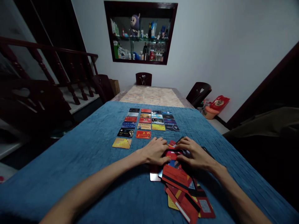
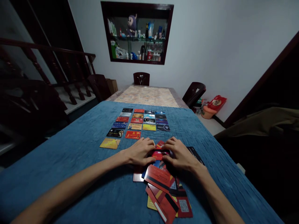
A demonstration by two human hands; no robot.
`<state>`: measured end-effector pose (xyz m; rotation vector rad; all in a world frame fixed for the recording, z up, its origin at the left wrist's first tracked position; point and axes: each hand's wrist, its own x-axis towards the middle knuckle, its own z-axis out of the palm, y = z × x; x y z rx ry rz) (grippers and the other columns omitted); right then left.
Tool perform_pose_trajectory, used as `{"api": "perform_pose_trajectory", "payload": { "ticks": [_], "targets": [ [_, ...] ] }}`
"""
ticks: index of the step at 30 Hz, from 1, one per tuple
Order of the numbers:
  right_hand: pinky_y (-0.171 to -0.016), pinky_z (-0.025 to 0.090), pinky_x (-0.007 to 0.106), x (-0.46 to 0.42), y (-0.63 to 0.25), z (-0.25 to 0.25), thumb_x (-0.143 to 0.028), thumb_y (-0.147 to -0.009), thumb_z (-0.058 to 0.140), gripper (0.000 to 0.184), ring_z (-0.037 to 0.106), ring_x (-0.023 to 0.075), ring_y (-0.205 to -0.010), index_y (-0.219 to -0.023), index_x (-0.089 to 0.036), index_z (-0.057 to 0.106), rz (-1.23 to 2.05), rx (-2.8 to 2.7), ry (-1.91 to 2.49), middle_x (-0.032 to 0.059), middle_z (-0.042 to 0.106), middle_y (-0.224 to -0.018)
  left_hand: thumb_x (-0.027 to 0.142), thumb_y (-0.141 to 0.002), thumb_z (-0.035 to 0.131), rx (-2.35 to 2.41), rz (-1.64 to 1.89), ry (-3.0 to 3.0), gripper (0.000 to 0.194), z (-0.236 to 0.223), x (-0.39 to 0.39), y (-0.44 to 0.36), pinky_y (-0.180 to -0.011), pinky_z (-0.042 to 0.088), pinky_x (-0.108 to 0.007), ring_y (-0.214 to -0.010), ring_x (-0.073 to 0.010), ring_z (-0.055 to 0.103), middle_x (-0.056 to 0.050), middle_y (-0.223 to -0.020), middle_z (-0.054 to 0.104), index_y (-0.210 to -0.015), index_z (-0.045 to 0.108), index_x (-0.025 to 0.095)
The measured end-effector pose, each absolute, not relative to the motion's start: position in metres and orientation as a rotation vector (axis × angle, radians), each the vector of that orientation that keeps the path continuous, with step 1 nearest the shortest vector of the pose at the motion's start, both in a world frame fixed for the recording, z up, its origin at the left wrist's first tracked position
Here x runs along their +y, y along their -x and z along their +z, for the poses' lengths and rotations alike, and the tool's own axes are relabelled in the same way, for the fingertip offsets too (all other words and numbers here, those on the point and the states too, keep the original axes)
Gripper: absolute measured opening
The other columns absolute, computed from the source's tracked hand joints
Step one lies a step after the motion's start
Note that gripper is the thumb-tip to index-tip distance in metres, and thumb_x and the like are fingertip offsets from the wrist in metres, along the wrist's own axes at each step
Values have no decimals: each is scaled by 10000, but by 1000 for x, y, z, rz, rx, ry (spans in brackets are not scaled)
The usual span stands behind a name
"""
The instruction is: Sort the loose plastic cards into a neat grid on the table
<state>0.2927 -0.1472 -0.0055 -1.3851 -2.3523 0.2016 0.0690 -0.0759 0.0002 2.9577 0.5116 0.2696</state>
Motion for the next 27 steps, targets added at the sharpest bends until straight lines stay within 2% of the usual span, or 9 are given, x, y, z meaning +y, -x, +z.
{"api": "perform_pose_trajectory", "payload": {
  "ticks": [10, 14, 21, 24, 27],
  "targets": [
    [-892, 437, 467, -147, -292, -6, -485, -843, 663, 362, 526, 264, -974, -1058, -198, 703, 290, -2390, 1340, 122, 654, -1039, 412, -872, 642, 495, 298, -2927, 318, -7, -75, -70, -860, 420, -383, -1026, -252, 566, -89, -1079, 630, -1074, 663, 168],
    [-887, 440, 456, -147, -292, -6, -496, -842, 658, 359, 533, 260, -971, -1046, -204, 706, 292, -2393, 1326, 118, 654, -1039, 407, -874, 630, 456, 325, -2957, 285, -7, -74, -70, -832, 420, -373, -999, -249, 579, -86, -1045, 638, -1031, 672, 173],
    [-868, 445, 419, -150, -291, -1, -318, -806, 681, 253, 544, 246, -959, -1036, -216, 694, 264, -2402, 1331, 87, 656, -997, 404, -886, 591, 409, 362, -2961, 242, -3, -70, -67, -807, 428, -356, -899, -225, 611, -79, -982, 668, -892, 689, 183],
    [-881, 441, 414, -149, -291, -1, -184, -785, 636, 239, 553, 236, -961, -1016, -211, 691, 267, -2392, 1317, 75, 671, -985, 378, -896, 577, 385, 376, -2912, 233, -2, -67, -66, -743, 428, -313, -823, -198, 623, -63, -908, 687, -840, 697, 186],
    [-873, 445, 402, -147, -292, -3, -128, -796, 585, 205, 570, 222, -943, -955, -201, 693, 273, -2360, 1301, 68, 690, -951, 308, -894, 572, 380, 376, -2875, 210, 1, -64, -66, -676, 413, -279, -751, -173, 616, -49, -829, 690, -790, 701, 180]
  ]
}}
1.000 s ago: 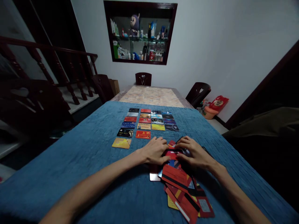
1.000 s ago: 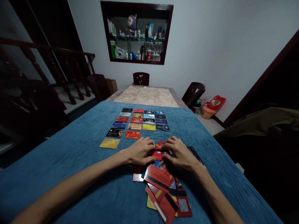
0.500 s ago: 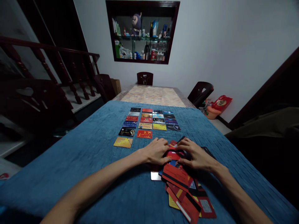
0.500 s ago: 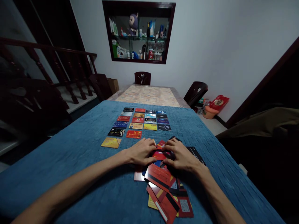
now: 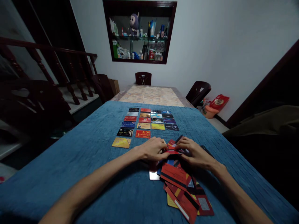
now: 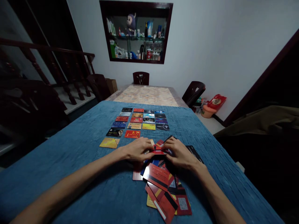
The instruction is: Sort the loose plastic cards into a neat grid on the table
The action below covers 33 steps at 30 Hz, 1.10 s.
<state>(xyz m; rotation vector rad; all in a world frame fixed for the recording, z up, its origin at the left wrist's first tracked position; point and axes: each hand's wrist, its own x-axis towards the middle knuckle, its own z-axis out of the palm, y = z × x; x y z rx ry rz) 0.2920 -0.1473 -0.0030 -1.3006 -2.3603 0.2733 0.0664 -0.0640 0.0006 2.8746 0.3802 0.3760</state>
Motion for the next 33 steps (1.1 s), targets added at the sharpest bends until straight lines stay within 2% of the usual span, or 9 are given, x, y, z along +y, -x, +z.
{"api": "perform_pose_trajectory", "payload": {
  "ticks": [5, 8, 12, 20, 26, 33],
  "targets": [
    [-823, 467, 382, -145, -294, -5, -168, -845, 549, 166, 598, 219, -901, -908, -197, 699, 292, -2268, 1327, 76, 705, -918, 226, -936, 484, 397, 352, -2788, 296, 7, -58, -66, -632, 389, -240, -672, -135, 574, -36, -721, 666, -729, 681, 151],
    [-792, 479, 365, -145, -295, -6, -206, -861, 552, 169, 609, 216, -871, -924, -207, 709, 296, -2221, 1335, 74, 711, -902, 220, -956, 457, 445, 365, -2697, 303, 7, -55, -65, -637, 394, -221, -689, -131, 585, -39, -754, 690, -789, 698, 143],
    [-757, 479, 342, -143, -296, -8, -175, -832, 555, 175, 611, 210, -832, -900, -208, 712, 276, -2196, 1348, 60, 710, -866, 182, -945, 465, 456, 385, -2668, 253, 4, -54, -64, -678, 411, -219, -755, -148, 617, -52, -840, 718, -905, 713, 149],
    [-749, 482, 341, -142, -297, -11, -137, -793, 552, 202, 609, 213, -833, -901, -205, 708, 302, -2171, 1357, 58, 706, -872, 162, -926, 476, 475, 406, -2660, 231, -1, -53, -65, -707, 428, -219, -788, -156, 640, -64, -890, 728, -914, 706, 147],
    [-758, 481, 343, -143, -299, -11, -151, -808, 555, 170, 612, 212, -845, -893, -197, 695, 308, -2111, 1344, 66, 702, -879, 147, -911, 480, 488, 457, -2653, 232, -3, -52, -65, -703, 434, -230, -786, -165, 641, -76, -879, 726, -910, 712, 139],
    [-711, 485, 330, -145, -299, -3, -217, -851, 578, 92, 608, 201, -788, -841, -214, 669, 164, -1990, 1256, 46, 686, -813, 96, -864, 508, 497, 543, -2686, 213, -3, -53, -65, -680, 419, -225, -761, -157, 614, -54, -811, 697, -892, 715, 136]
  ]
}}
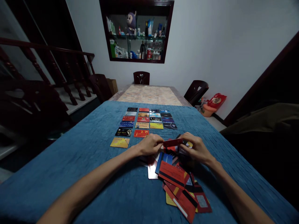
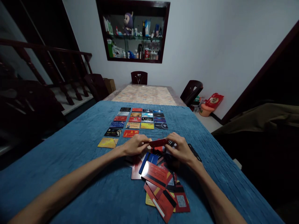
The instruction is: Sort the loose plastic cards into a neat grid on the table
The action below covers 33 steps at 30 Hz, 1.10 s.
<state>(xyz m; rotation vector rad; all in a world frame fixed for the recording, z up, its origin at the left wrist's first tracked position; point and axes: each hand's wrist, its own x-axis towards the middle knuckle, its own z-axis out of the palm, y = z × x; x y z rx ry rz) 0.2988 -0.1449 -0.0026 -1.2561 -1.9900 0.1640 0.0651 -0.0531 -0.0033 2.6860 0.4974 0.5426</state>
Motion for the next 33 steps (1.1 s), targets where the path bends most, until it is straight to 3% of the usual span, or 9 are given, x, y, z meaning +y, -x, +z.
{"api": "perform_pose_trajectory", "payload": {
  "ticks": [5, 12, 17, 33],
  "targets": [
    [-711, 504, 316, -147, -293, 0, -254, -884, 584, 86, 623, 193, -805, -883, -224, 665, 109, -1873, 1196, 41, 672, -847, 95, -876, 518, 453, 558, -2706, 200, -4, -58, -68, -708, 423, -233, -789, -160, 604, -48, -831, 689, -943, 701, 141],
    [-709, 506, 313, -150, -285, -5, -283, -931, 542, 104, 647, 191, -805, -974, -221, 614, -10, -1851, 1207, 51, 685, -901, 132, -880, 538, 465, 596, -2805, 130, -9, -68, -72, -772, 423, -281, -843, -178, 599, -41, -847, 664, -872, 665, 154],
    [-721, 478, 329, -152, -277, -1, -227, -950, 526, 103, 620, 188, -782, -1015, -223, 606, -240, -1929, 1133, 43, 674, -845, 142, -850, 589, 493, 799, -2690, 159, -7, -71, -71, -783, 438, -304, -846, -185, 603, -51, -889, 679, -982, 678, 152],
    [-804, 435, 396, -154, -273, -1, -191, -938, 560, 227, 608, 211, -838, -1158, -217, 610, -511, -2064, 1042, 50, 710, -860, 191, -929, 568, 338, 1297, -2525, 136, -6, -81, -77, -697, 486, -266, -765, -157, 596, -56, -814, 652, -925, 696, 146]
  ]
}}
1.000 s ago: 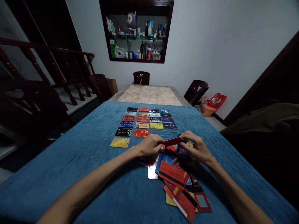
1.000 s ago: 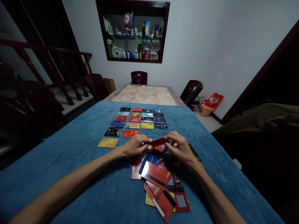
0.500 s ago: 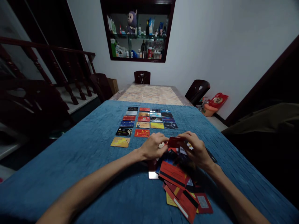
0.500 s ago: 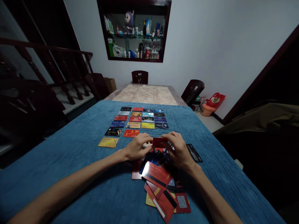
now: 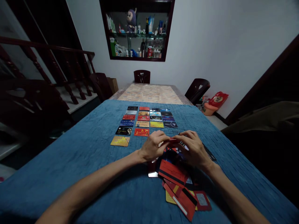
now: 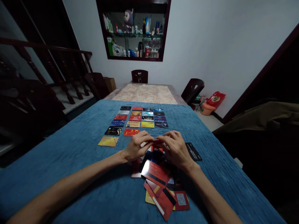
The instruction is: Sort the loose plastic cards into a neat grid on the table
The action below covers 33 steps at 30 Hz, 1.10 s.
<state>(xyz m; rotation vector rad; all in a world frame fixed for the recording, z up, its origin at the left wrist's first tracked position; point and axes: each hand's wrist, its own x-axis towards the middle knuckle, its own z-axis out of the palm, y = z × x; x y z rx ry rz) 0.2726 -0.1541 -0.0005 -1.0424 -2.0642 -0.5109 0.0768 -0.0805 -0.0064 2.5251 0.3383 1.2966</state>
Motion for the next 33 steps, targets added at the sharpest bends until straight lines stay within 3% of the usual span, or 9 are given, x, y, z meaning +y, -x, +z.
{"api": "perform_pose_trajectory", "payload": {
  "ticks": [9, 13, 21, 28, 33],
  "targets": [
    [-755, 474, 391, -151, -278, -10, -156, -934, 519, 258, 609, 226, -864, -1169, -233, 594, -281, -2044, 1136, 59, 685, -909, 167, -881, 601, 527, 1360, -2315, 88, -8, -80, -67, -684, 502, -267, -735, -152, 625, -41, -780, 688, -863, 687, 160],
    [-767, 473, 387, -151, -274, -10, -168, -949, 502, 234, 610, 220, -859, -1152, -233, 599, -220, -2041, 1169, 56, 683, -907, 160, -863, 587, 646, 1274, -2281, 116, -15, -79, -59, -710, 519, -275, -752, -150, 634, -32, -833, 689, -952, 661, 166],
    [-761, 437, 368, -150, -270, -13, -204, -983, 472, 197, 563, 209, -842, -1126, -232, 604, -259, -2065, 1155, 46, 687, -892, 149, -912, 508, 633, 1092, -2515, 428, -30, -80, -45, -795, 513, -303, -850, -170, 617, -53, -988, 670, -1338, 485, 192],
    [-757, 402, 368, -149, -268, -17, -215, -990, 450, 235, 527, 223, -871, -1143, -230, 628, -345, -2115, 1204, 45, 656, -845, 141, -931, 459, 586, 925, -2697, 402, -32, -81, -42, -840, 485, -349, -901, -211, 605, -98, -1152, 682, -1331, 489, 168],
    [-770, 414, 388, -151, -264, -17, -235, -949, 518, 293, 515, 251, -922, -1234, -225, 584, -327, -2142, 1262, 74, 643, -930, 160, -949, 445, 636, 935, -2674, 381, -35, -80, -43, -867, 503, -382, -950, -230, 622, -124, -1138, 683, -1327, 490, 138]
  ]
}}
